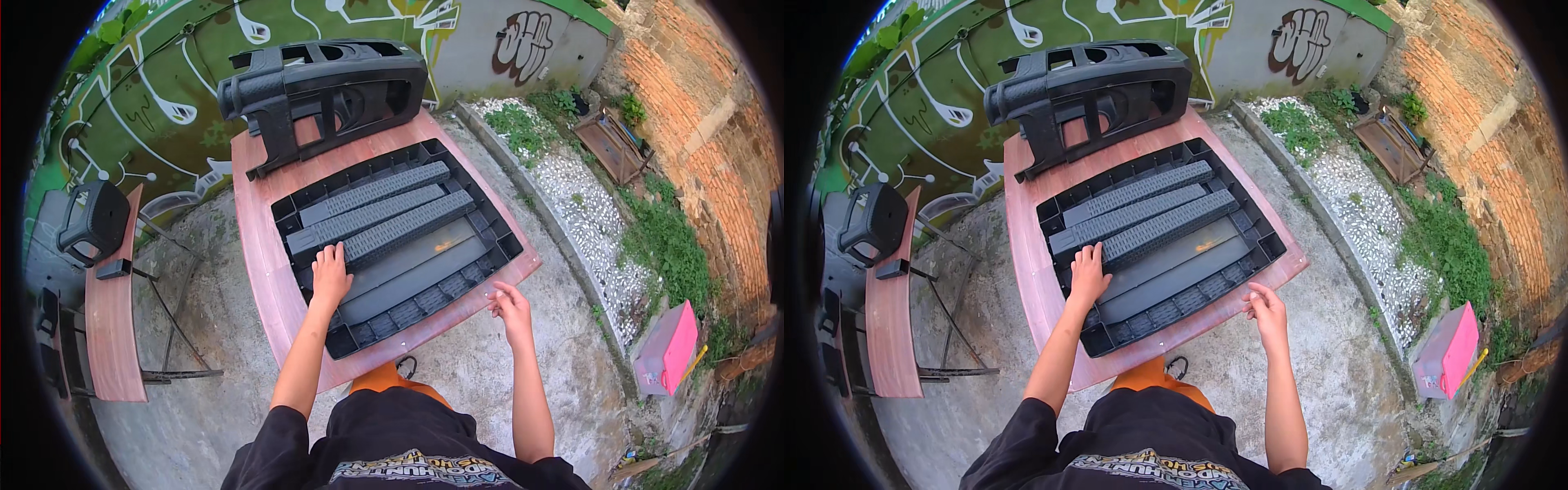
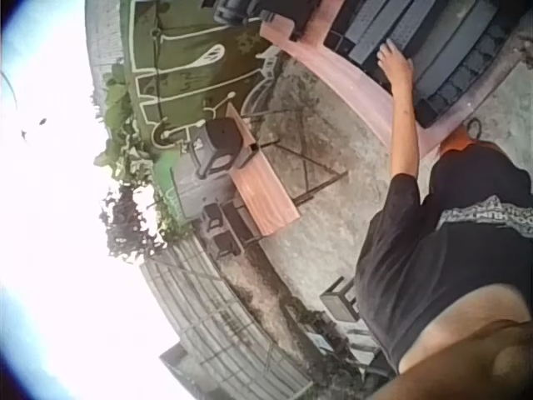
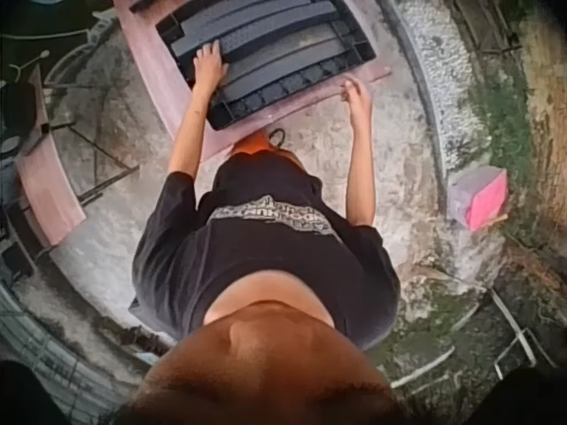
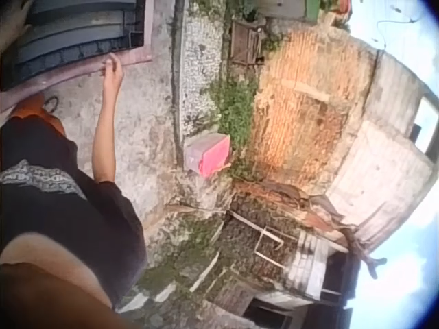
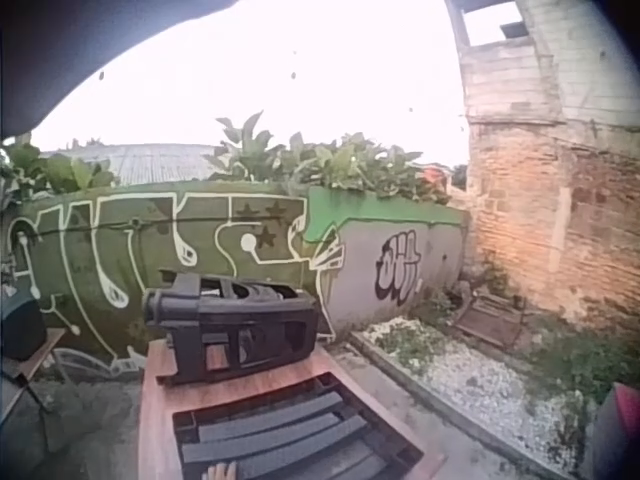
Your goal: Assembling plastic furniture and sweeping the patio floor.
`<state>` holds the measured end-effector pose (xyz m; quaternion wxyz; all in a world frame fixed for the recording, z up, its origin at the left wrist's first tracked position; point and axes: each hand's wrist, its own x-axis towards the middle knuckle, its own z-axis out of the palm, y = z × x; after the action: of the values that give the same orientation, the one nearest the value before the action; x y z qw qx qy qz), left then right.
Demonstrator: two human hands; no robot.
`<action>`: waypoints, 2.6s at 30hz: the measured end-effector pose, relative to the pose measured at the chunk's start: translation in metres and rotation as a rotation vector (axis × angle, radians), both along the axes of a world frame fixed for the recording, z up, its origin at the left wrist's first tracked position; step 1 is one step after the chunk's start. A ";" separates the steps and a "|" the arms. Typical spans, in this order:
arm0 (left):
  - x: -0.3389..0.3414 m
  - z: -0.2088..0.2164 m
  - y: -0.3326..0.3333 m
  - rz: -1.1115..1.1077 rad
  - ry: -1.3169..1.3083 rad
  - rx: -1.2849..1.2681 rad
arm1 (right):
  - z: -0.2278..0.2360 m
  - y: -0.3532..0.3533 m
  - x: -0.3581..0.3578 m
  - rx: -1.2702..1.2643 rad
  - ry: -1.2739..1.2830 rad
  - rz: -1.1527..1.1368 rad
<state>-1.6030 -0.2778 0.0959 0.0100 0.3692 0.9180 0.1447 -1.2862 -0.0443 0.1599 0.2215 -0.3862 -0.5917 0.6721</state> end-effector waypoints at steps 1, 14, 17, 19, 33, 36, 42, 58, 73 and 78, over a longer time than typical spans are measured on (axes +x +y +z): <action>-0.002 0.000 0.004 0.018 -0.018 -0.031 | 0.001 0.008 -0.020 -0.025 0.042 0.034; 0.029 0.010 0.012 0.058 -0.205 0.149 | -0.067 0.061 -0.199 -0.594 -0.037 0.025; 0.047 0.017 0.014 0.117 -0.131 0.231 | -0.074 0.068 -0.207 -0.667 -0.064 0.020; 0.065 0.024 0.016 0.163 -0.094 0.268 | -0.074 0.077 -0.208 -0.691 -0.083 0.062; 0.172 0.080 0.070 0.639 -0.526 0.698 | 0.096 0.086 -0.278 -0.289 0.177 0.930; 0.169 0.101 0.049 0.592 -0.707 0.974 | 0.146 0.039 -0.309 -0.236 0.396 1.215; 0.173 0.142 0.011 0.480 -0.663 1.236 | 0.212 -0.049 -0.327 -0.267 0.586 1.636; 0.207 0.107 -0.038 1.172 -0.147 1.135 | 0.196 -0.189 -0.265 0.319 1.015 1.939; 0.185 0.090 -0.016 1.298 -0.020 0.977 | 0.175 -0.198 -0.296 0.171 0.949 2.224; 0.187 0.079 -0.004 1.348 0.048 1.052 | 0.171 -0.184 -0.295 0.084 0.969 2.263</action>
<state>-1.4162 -0.2819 0.1750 -0.2703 -0.2959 0.7550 0.5190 -1.5813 -0.2281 0.3307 -0.2766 0.6405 -0.4710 0.5398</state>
